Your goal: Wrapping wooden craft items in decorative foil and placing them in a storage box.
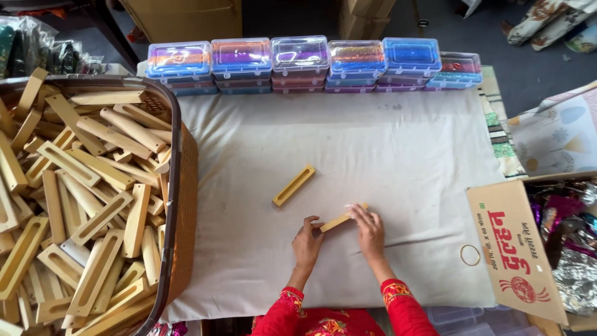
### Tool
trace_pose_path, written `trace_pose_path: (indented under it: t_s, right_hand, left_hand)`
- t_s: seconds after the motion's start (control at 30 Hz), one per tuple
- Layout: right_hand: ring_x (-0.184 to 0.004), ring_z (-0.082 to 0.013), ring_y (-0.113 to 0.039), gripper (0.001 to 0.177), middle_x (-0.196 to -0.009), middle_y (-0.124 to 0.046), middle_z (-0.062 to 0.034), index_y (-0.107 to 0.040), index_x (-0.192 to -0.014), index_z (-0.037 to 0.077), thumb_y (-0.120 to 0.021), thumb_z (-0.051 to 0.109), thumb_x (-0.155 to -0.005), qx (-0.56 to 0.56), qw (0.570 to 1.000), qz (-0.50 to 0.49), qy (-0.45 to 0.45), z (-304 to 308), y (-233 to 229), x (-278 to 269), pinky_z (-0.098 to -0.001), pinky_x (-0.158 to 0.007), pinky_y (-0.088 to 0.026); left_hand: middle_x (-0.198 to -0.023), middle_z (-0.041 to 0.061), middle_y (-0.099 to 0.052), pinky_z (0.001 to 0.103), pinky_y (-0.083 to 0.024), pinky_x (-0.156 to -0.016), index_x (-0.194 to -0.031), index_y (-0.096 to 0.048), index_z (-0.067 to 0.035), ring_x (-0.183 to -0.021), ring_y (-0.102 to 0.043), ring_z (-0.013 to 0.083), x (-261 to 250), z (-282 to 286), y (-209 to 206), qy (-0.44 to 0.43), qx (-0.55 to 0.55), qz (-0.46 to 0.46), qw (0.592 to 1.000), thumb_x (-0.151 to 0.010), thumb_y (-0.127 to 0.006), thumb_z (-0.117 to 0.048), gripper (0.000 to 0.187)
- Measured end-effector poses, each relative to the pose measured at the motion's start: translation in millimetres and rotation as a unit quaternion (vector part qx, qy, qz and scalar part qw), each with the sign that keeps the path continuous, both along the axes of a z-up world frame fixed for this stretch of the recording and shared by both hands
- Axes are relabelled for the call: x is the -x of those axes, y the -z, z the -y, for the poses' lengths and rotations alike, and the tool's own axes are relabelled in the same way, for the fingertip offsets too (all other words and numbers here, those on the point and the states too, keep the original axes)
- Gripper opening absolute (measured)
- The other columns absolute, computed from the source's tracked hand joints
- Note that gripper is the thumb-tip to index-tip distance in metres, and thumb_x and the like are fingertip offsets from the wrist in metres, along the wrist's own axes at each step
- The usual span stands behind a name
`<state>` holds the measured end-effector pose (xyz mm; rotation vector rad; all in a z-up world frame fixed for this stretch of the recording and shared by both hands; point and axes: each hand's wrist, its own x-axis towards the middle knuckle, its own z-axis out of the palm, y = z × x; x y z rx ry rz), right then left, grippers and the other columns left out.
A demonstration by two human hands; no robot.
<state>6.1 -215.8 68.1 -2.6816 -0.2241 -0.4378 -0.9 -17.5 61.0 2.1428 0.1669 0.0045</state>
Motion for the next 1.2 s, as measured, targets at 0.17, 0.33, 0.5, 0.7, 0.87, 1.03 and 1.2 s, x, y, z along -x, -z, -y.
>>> trace_pose_path:
  t_s: [0.17, 0.33, 0.5, 0.7, 0.87, 1.03, 1.2]
  right_hand:
    - [-0.107, -0.0268, -0.06, 0.053, -0.143, -0.064, 0.0001, -0.069, -0.132, 0.013, -0.059, -0.007, -0.084, -0.047, 0.998, -0.013, 0.035, -41.7, 3.1, 18.1, -0.0387, -0.097, -0.05]
    - [-0.108, -0.0264, -0.06, 0.051, -0.142, -0.063, -0.0004, -0.07, -0.13, 0.013, -0.059, -0.005, -0.084, -0.008, 0.997, -0.001, -0.072, -49.0, -0.4, 26.7, -0.039, -0.096, -0.051]
    - [-0.111, -0.0279, -0.06, 0.053, -0.142, -0.064, -0.0003, -0.07, -0.129, 0.012, -0.059, -0.008, -0.082, 0.015, 1.0, 0.004, -0.023, -6.1, -3.2, -19.9, -0.0387, -0.097, -0.051]
    - [-0.126, -0.025, -0.06, 0.04, -0.131, -0.066, -0.0102, -0.07, -0.129, 0.012, -0.058, -0.005, -0.095, -0.119, 0.992, -0.002, -0.052, -59.0, -11.4, -3.5, -0.0385, -0.104, -0.05]
    - [-0.113, -0.0253, -0.062, 0.045, -0.122, -0.069, -0.0063, -0.073, -0.126, 0.012, -0.063, -0.005, -0.086, -0.006, 0.995, 0.009, -0.096, -42.7, 8.3, -3.6, -0.0445, -0.097, -0.049]
    - [-0.111, -0.0263, -0.063, 0.038, -0.12, -0.069, -0.0045, -0.074, -0.116, 0.013, -0.067, -0.004, -0.083, -0.015, 0.999, -0.005, -0.029, -30.2, -6.3, -27.6, -0.047, -0.099, -0.046]
    - [-0.122, -0.0334, -0.058, 0.042, -0.13, -0.06, -0.0132, -0.061, -0.129, 0.009, -0.064, -0.005, -0.089, -0.116, 0.991, -0.044, -0.052, -88.2, -9.5, 4.2, -0.0468, -0.101, -0.044]
  left_hand:
    - [-0.104, -0.001, -0.079, 0.036, -0.057, -0.076, -0.124, -0.055, -0.015, -0.094, -0.075, 0.0202, 4.7, -1.7, 0.1, 0.01, 0.031, 0.0, 0.999, -0.078, -0.079, -0.004, 0.054]
    - [-0.103, 0.002, -0.079, 0.032, -0.059, -0.077, -0.132, -0.053, -0.017, -0.09, -0.078, 0.0197, 5.5, 4.9, 8.1, -0.023, 0.091, -0.051, 0.994, -0.082, -0.077, -0.003, 0.057]
    - [-0.102, 0.004, -0.08, 0.031, -0.059, -0.082, -0.126, -0.055, -0.011, -0.094, -0.078, 0.0172, -6.7, -10.6, 10.6, -0.007, 0.159, -0.114, 0.981, -0.08, -0.083, -0.012, 0.054]
    - [-0.105, 0.004, -0.079, 0.028, -0.059, -0.084, -0.116, -0.072, -0.008, -0.099, -0.075, 0.0133, -12.1, -18.0, 57.2, -0.026, 0.291, -0.146, 0.945, -0.085, -0.08, -0.013, 0.032]
    - [-0.101, 0.004, -0.08, 0.027, -0.06, -0.079, -0.116, -0.075, -0.007, -0.094, -0.075, 0.0129, -13.8, -21.5, 29.4, -0.03, 0.302, -0.177, 0.936, -0.085, -0.077, -0.011, 0.031]
    - [-0.099, 0.006, -0.081, 0.026, -0.057, -0.078, -0.114, -0.076, -0.006, -0.09, -0.075, 0.0121, -21.1, -21.5, 24.7, -0.047, 0.296, -0.211, 0.93, -0.085, -0.08, -0.013, 0.031]
    - [-0.103, 0.006, -0.08, 0.026, -0.059, -0.08, -0.114, -0.074, -0.003, -0.093, -0.076, 0.0109, -12.4, -21.9, 47.3, -0.045, 0.33, -0.21, 0.919, -0.084, -0.079, -0.013, 0.032]
